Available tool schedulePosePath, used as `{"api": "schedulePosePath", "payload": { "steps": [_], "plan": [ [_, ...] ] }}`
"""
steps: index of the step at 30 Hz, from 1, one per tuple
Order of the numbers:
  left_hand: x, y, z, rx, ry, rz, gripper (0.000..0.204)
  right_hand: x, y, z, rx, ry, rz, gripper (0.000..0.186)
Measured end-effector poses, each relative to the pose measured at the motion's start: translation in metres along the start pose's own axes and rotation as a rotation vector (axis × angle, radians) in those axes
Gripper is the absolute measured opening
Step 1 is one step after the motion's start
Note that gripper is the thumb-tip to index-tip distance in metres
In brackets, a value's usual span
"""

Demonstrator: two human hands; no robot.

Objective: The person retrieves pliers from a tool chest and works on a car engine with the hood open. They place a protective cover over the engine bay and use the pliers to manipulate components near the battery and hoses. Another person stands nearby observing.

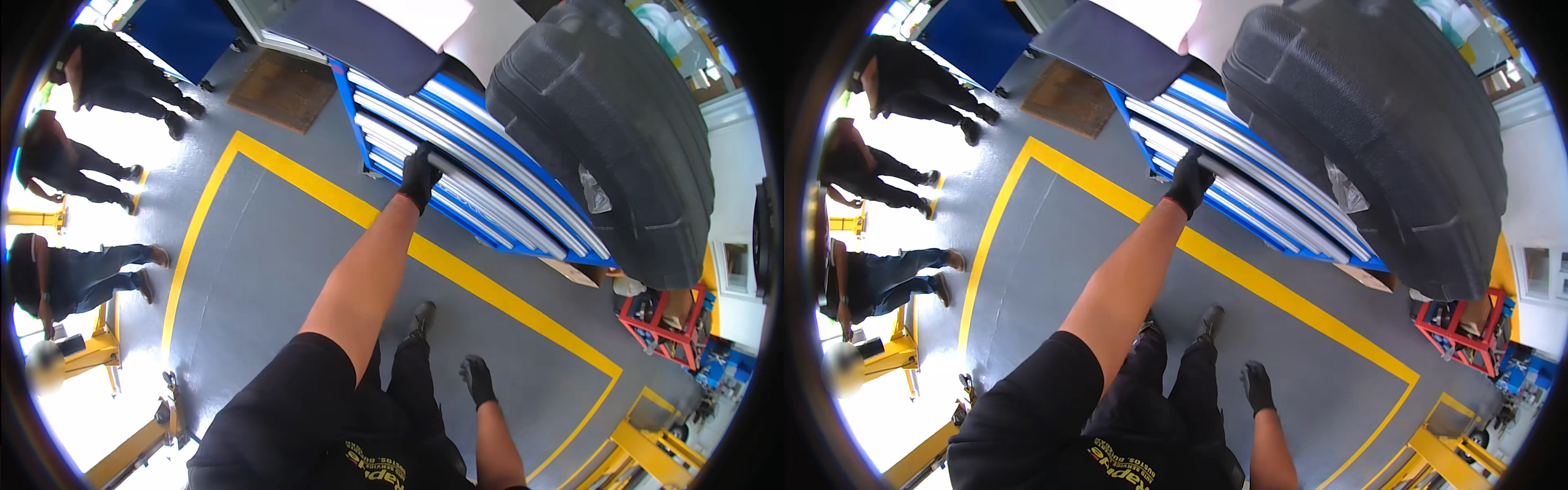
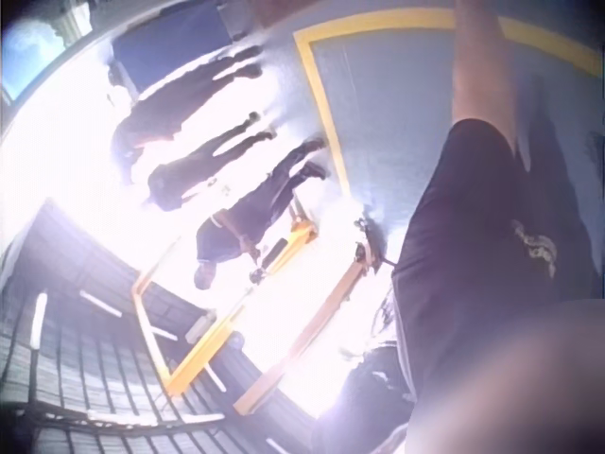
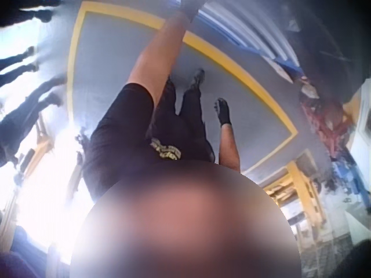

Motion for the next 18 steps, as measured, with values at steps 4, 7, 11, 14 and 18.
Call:
{"api": "schedulePosePath", "payload": {
  "steps": [4,7,11,14,18],
  "plan": [
    [-0.058,-0.048,-0.004,0.506,0.036,-0.215,0.041,-0.046,-0.026,0.026,0.16,-0.094,-0.279,0.027],
    [-0.123,-0.099,-0.01,0.62,-0.104,-0.301,0.054,-0.055,-0.037,0.109,0.317,-0.394,-0.315,0.024],
    [-0.187,-0.171,-0.015,0.767,-0.318,-0.281,0.065,-0.03,-0.021,0.223,0.499,-0.469,-0.178,0.027],
    [-0.208,-0.21,-0.009,0.933,-0.22,-0.352,0.069,0.001,0.014,0.282,0.612,-0.212,-0.096,0.029],
    [-0.21,-0.217,0.004,0.637,-0.132,-0.3,0.061,0.05,0.068,0.368,1.199,-0.025,0.048,0.033]
  ]
}}
Point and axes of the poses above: each hand's wrist, its own x-axis towards the middle knuckle, its own y-axis out of the palm, z = x × y, the point moved 4 cm from there along x, towards the middle knuckle, and after that the axes turned 7 degrees about -z, right-handed, at the moved point
